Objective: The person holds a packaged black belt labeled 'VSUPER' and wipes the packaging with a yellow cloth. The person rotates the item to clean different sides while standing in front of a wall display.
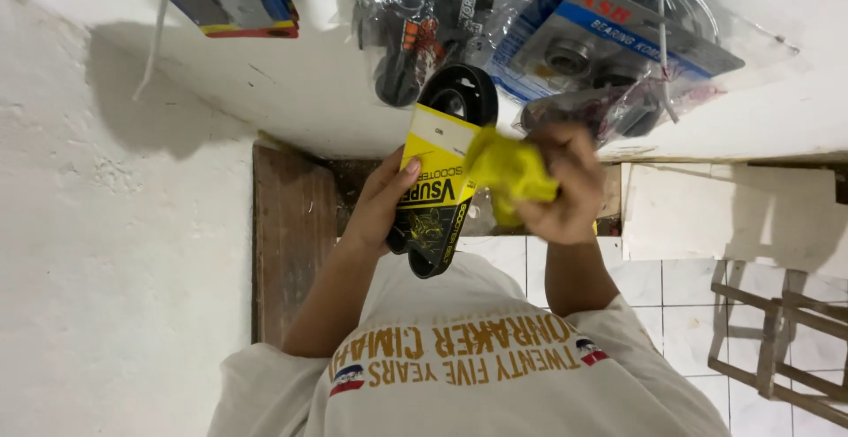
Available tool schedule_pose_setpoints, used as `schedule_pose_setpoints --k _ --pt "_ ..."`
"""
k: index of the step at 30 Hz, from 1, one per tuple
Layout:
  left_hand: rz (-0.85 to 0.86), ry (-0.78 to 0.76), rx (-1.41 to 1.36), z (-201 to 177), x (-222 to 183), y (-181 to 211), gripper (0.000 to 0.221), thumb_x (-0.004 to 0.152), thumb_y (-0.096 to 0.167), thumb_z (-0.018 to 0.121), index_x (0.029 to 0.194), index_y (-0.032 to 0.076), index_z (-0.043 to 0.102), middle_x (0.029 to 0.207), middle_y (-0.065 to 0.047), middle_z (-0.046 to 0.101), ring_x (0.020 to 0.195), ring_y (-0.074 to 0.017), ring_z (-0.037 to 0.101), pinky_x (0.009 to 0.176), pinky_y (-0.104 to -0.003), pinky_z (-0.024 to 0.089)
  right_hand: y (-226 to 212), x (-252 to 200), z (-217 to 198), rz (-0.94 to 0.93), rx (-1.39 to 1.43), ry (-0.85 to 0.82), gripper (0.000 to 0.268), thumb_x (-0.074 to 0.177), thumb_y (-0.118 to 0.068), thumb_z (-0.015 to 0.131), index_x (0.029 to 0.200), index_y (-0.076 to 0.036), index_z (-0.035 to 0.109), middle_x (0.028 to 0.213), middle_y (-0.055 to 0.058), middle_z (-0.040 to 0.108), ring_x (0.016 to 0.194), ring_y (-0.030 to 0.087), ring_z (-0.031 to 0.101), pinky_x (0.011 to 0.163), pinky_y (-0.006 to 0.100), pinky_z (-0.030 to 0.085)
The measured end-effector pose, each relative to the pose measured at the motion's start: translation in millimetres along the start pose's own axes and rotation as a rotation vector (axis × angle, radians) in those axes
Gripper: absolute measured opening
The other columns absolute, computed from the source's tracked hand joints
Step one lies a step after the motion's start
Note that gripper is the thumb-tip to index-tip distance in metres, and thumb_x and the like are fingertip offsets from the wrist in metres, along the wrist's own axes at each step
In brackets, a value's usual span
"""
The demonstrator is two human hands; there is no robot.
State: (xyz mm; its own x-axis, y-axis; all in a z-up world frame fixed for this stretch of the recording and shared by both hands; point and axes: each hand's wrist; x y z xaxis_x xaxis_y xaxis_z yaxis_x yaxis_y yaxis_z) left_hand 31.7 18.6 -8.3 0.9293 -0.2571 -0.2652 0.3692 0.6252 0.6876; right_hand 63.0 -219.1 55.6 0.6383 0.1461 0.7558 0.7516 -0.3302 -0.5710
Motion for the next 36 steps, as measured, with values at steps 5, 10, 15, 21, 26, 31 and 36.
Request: schedule_pose_setpoints --k 5,10,15,21,26,31,36 --pt "0.05 0.028 -0.101 -10.5 5.7 3.0 0.06 0.101 0.029 0.063 0.15 -0.002 0.047 0.124 -0.013 0.069 0.104 -0.0178 0.069 0.088 -0.031 0.057 -19.4 -4.6 -9.6 -0.032 0.299 -0.624 0.038 0.08 -0.025 0.085 0.108 0.0 0.076 0.107 0.013 0.069 0.093 0.024 0.071 0.078 0.034 0.059" --pt "0.007 -0.077 -0.101 -12.8 4.4 1.0 0.06 0.101 0.026 0.063 0.151 -0.002 0.047 0.126 -0.012 0.068 0.107 -0.0175 0.069 0.089 -0.031 0.057 -4.8 -4.2 -14.8 -0.029 0.244 -0.633 0.04 0.076 -0.022 0.086 0.108 -0.001 0.076 0.108 0.011 0.07 0.097 0.026 0.071 0.082 0.036 0.058" --pt "-0.014 -0.077 -0.061 -8.4 3.7 -0.9 0.058 0.101 0.023 0.062 0.151 -0.001 0.046 0.125 -0.012 0.069 0.104 -0.017 0.07 0.087 -0.031 0.058 -24.2 -0.5 -4.2 0.123 0.005 -0.075 0.039 0.09 -0.019 0.083 0.121 0.001 0.07 0.121 0.015 0.063 0.1 0.025 0.065 0.085 0.035 0.054" --pt "0.055 0.009 -0.108 -10.3 1.4 10.5 0.058 0.103 0.026 0.061 0.151 -0.003 0.047 0.124 -0.012 0.07 0.103 -0.0164 0.071 0.087 -0.03 0.058 -32.3 -1.2 -7.9 -0.066 0.291 -0.887 0.039 0.084 -0.02 0.084 0.118 -0.002 0.079 0.107 0.009 0.07 0.09 0.021 0.072 0.076 0.034 0.061" --pt "0.017 -0.103 -0.043 -17.1 -1.4 -6.6 0.053 0.106 0.023 0.06 0.149 -0.005 0.048 0.123 -0.013 0.069 0.103 -0.017 0.069 0.086 -0.03 0.057 -15.5 -8.2 -12.9 0.076 0.091 -0.359 0.037 0.088 -0.024 0.079 0.112 0.003 0.07 0.118 0.014 0.068 0.1 0.027 0.07 0.083 0.037 0.058" --pt "0.004 -0.002 0.017 -10.6 -4.8 -7.0 0.054 0.1 0.02 0.061 0.149 0.0 0.049 0.125 -0.009 0.069 0.106 -0.0144 0.068 0.088 -0.029 0.056 -27.1 -8.8 -6.1 0.191 0.004 -0.008 0.039 0.094 -0.025 0.079 0.115 0.005 0.066 0.116 0.013 0.061 0.101 0.024 0.063 0.085 0.036 0.053" --pt "0.067 -0.016 -0.037 -14.9 -7.9 -4.3 0.055 0.103 0.022 0.061 0.151 -0.003 0.049 0.125 -0.012 0.069 0.106 -0.0169 0.068 0.089 -0.031 0.057 -30.1 -6.3 -17.0 0.031 0.264 -0.847 0.044 0.082 -0.027 0.086 0.117 0.0 0.079 0.108 0.01 0.068 0.093 0.023 0.071 0.077 0.035 0.059"
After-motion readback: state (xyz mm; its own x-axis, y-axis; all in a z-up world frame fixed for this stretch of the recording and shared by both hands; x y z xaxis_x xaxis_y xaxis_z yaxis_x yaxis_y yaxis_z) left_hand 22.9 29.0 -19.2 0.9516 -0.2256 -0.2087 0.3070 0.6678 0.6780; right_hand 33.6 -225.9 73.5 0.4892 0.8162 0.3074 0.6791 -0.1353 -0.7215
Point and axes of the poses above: each hand's wrist, its own x-axis towards the middle knuckle, its own z-axis out of the palm, y = z × x
